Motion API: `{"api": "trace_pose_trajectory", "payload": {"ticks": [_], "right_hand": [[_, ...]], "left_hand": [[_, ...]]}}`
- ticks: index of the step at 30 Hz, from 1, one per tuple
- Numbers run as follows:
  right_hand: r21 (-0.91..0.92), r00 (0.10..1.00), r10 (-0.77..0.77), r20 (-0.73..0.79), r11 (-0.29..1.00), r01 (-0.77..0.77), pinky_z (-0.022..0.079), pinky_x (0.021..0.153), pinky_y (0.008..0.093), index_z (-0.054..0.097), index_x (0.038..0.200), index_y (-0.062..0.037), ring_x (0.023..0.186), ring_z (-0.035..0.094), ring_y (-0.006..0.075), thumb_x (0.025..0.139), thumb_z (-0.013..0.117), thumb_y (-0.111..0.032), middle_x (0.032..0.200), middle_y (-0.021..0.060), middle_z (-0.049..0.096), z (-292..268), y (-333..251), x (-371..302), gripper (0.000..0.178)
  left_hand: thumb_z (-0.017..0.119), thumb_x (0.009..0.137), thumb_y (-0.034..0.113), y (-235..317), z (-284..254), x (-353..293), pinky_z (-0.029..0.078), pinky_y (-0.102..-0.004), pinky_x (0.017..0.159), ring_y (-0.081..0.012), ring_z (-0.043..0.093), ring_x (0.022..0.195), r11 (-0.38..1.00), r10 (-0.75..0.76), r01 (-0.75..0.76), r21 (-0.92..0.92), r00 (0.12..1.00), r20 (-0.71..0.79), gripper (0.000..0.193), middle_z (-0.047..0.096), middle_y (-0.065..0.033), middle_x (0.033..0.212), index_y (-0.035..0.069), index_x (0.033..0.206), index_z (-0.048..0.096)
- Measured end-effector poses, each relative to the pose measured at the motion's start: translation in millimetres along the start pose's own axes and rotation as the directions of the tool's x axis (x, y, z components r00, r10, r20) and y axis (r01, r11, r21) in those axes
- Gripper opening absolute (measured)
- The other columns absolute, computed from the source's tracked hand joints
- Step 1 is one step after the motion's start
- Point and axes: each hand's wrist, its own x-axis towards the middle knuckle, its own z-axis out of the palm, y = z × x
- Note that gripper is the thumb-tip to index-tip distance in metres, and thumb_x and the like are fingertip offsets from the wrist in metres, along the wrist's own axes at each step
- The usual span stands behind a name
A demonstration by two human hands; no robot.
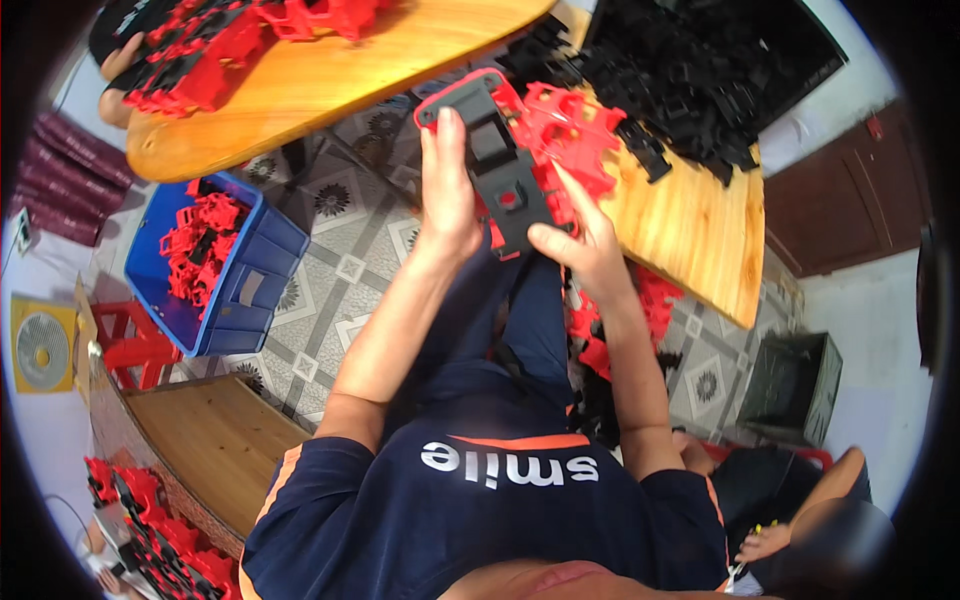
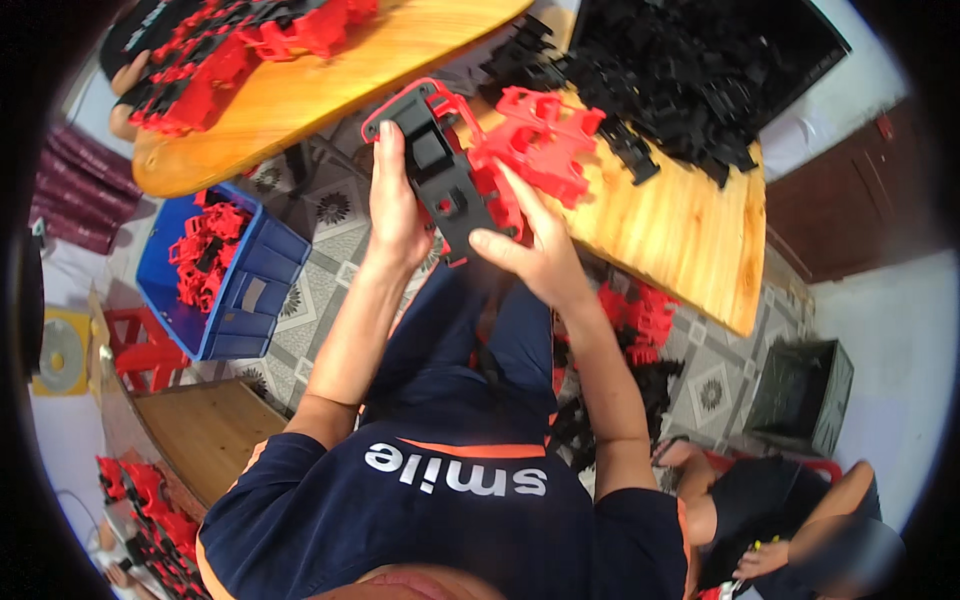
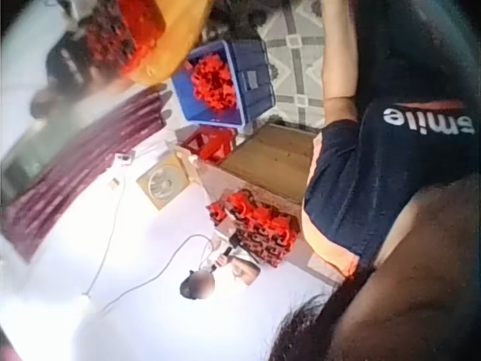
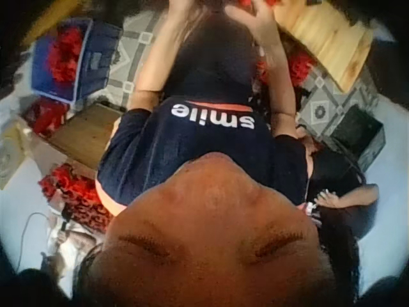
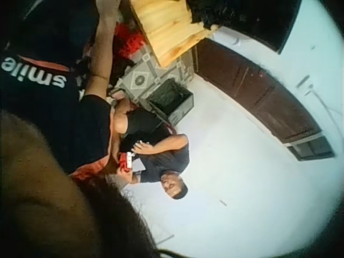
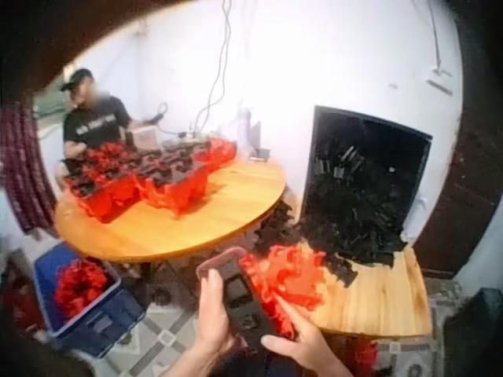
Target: Assembling red and black plastic toy car bodies and chassis.
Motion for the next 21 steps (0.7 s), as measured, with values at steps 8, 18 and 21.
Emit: {"api": "trace_pose_trajectory", "payload": {"ticks": [8, 18, 21], "right_hand": [[0.27, 0.991, -0.085, 0.105, 0.961, 0.053, 0.039, 0.107, 0.0359, 0.023, 0.149, 0.0062, 0.128, 0.049, 0.0226, 0.083, 0.068, -0.006, 0.141, 0.0177, 0.045, 56.7, -16.5, 7.5, 0.081], [0.152, 0.998, 0.062, -0.027, 0.987, -0.057, 0.049, 0.093, 0.0306, 0.048, 0.138, 0.0015, 0.119, 0.055, 0.0207, 0.092, 0.065, -0.009, 0.143, 0.0118, 0.045, 47.6, 15.7, -7.9, 0.05], [0.186, 0.988, 0.147, -0.051, 0.973, -0.135, 0.051, 0.089, 0.028, 0.056, 0.129, 0.0008, 0.111, 0.059, 0.0163, 0.092, 0.065, -0.008, 0.132, 0.0098, 0.052, 41.8, 34.2, -23.6, 0.039]], "left_hand": [[0.063, 0.095, 0.027, 67.3, -21.8, -31.0, 0.037, -0.0342, 0.107, -0.0181, 0.046, 0.125, 0.932, 0.246, -0.274, 0.239, 0.959, 0.138, 0.067, 0.047, -0.0106, 0.136, 0.003, 0.146, 0.026], [0.07, 0.075, 0.0, 184.9, -114.5, 194.6, 0.054, -0.0365, 0.08, -0.0204, 0.063, 0.085, 0.929, 0.367, -0.293, 0.226, 0.815, -0.448, 0.025, 0.065, -0.0087, 0.093, -0.004, 0.098, 0.061], [0.077, 0.07, 0.0, 174.3, -147.4, 235.2, 0.053, -0.0366, 0.093, -0.0213, 0.062, 0.1, 0.889, 0.457, -0.391, 0.238, 0.765, -0.453, 0.074, 0.061, -0.0144, 0.114, -0.004, 0.132, 0.037]]}}
